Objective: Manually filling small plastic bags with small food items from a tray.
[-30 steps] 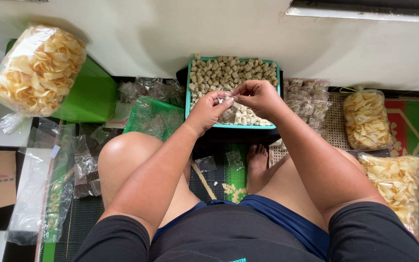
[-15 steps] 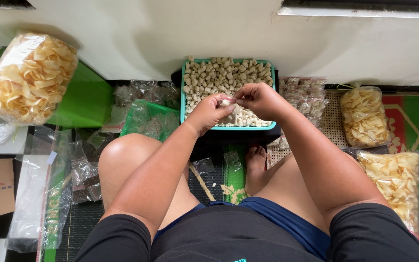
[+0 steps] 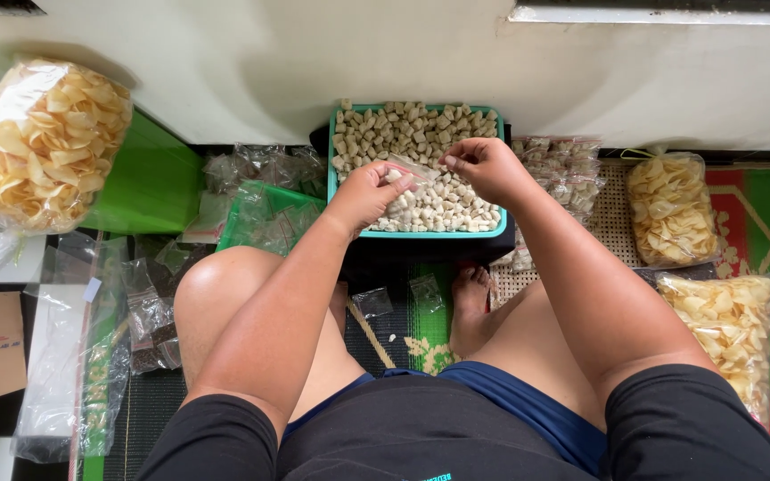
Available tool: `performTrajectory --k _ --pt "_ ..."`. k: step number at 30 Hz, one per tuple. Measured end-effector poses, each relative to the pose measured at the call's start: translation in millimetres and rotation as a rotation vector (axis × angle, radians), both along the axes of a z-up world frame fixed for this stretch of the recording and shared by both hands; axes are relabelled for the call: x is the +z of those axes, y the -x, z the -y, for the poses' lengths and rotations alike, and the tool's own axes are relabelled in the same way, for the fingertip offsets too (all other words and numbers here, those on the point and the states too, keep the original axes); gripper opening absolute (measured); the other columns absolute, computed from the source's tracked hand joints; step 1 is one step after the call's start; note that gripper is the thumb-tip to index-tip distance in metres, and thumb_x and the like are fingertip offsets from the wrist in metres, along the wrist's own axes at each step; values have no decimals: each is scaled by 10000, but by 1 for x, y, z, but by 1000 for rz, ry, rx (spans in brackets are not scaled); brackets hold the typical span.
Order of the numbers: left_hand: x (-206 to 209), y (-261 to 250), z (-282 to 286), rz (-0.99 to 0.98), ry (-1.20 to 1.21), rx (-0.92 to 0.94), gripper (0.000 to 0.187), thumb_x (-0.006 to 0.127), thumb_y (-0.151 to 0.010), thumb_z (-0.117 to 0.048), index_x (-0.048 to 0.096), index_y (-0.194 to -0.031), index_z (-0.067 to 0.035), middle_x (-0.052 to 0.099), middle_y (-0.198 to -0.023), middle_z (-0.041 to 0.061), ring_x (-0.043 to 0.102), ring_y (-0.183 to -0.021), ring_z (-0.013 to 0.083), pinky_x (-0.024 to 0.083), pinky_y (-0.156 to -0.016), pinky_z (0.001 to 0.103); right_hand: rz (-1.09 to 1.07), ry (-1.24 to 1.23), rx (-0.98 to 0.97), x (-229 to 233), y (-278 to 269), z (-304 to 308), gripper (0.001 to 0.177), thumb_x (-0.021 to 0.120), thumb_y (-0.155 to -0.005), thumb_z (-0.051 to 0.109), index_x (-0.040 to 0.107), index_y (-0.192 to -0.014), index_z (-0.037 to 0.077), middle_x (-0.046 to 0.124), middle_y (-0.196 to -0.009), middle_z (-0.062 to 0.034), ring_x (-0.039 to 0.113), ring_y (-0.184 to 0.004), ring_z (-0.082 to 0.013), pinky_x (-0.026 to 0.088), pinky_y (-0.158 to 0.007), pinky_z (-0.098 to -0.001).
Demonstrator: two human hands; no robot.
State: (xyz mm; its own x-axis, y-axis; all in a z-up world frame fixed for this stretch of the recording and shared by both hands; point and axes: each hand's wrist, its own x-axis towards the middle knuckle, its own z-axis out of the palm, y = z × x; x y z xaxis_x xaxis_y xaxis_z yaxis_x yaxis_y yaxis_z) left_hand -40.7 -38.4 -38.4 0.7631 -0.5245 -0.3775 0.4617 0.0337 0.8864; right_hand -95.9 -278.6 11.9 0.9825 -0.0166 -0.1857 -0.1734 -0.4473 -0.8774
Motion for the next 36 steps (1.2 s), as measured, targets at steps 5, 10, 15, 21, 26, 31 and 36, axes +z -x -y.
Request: performTrajectory --k 5,10,15,21,26,31,36 --pt "7 -2 -8 7 -28 47 264 820 -901 -226 738 -1105 -80 782 -909 47 738 -772 114 662 -661 262 -23 462 -2 -116 -35 24 125 761 -876 274 799 -984 225 739 -837 -17 729 -843 -260 582 -743 -424" --pt "13 2 -11 -54 -45 54 273 846 -870 -208 742 -1075 -60 779 -895 37 738 -759 118 660 -654 263 -49 654 34 -171 -47 25 166 715 -896 278 790 -1044 267 756 -928 13 744 -903 -274 618 -796 -460" --pt "-11 -7 -12 -117 -47 12 326 866 -852 -238 734 -1084 -50 794 -918 61 772 -793 160 674 -670 305 84 915 153 -167 -48 13 222 720 -885 237 801 -1090 260 706 -986 -46 740 -865 -323 635 -740 -472" --pt "11 -3 -19 -185 -23 -68 318 878 -816 -192 747 -1052 -24 797 -896 98 784 -801 207 670 -684 336 252 1031 237 -170 -56 2 161 742 -862 187 783 -1005 249 640 -989 -35 726 -848 -274 641 -693 -442" --pt "32 1 -19 -201 60 -83 321 869 -822 -173 749 -1070 -8 794 -903 114 785 -806 221 671 -669 339 245 1093 219 -194 -68 3 112 787 -825 224 790 -936 212 653 -991 -29 736 -820 -266 641 -672 -429" --pt "17 -8 -29 -156 69 -70 327 882 -814 -160 751 -1072 -7 791 -908 107 783 -818 214 671 -680 335 171 1007 232 -199 -75 8 170 817 -805 249 787 -962 190 645 -1021 -53 734 -871 -327 641 -737 -479" --pt "-2 -23 -48 -18 -14 -28 332 873 -832 -155 763 -1125 -45 792 -939 62 772 -845 179 673 -703 305 -39 538 -31 -144 -83 -9 247 860 -776 381 775 -968 251 761 -922 -2 733 -981 -308 607 -807 -488"
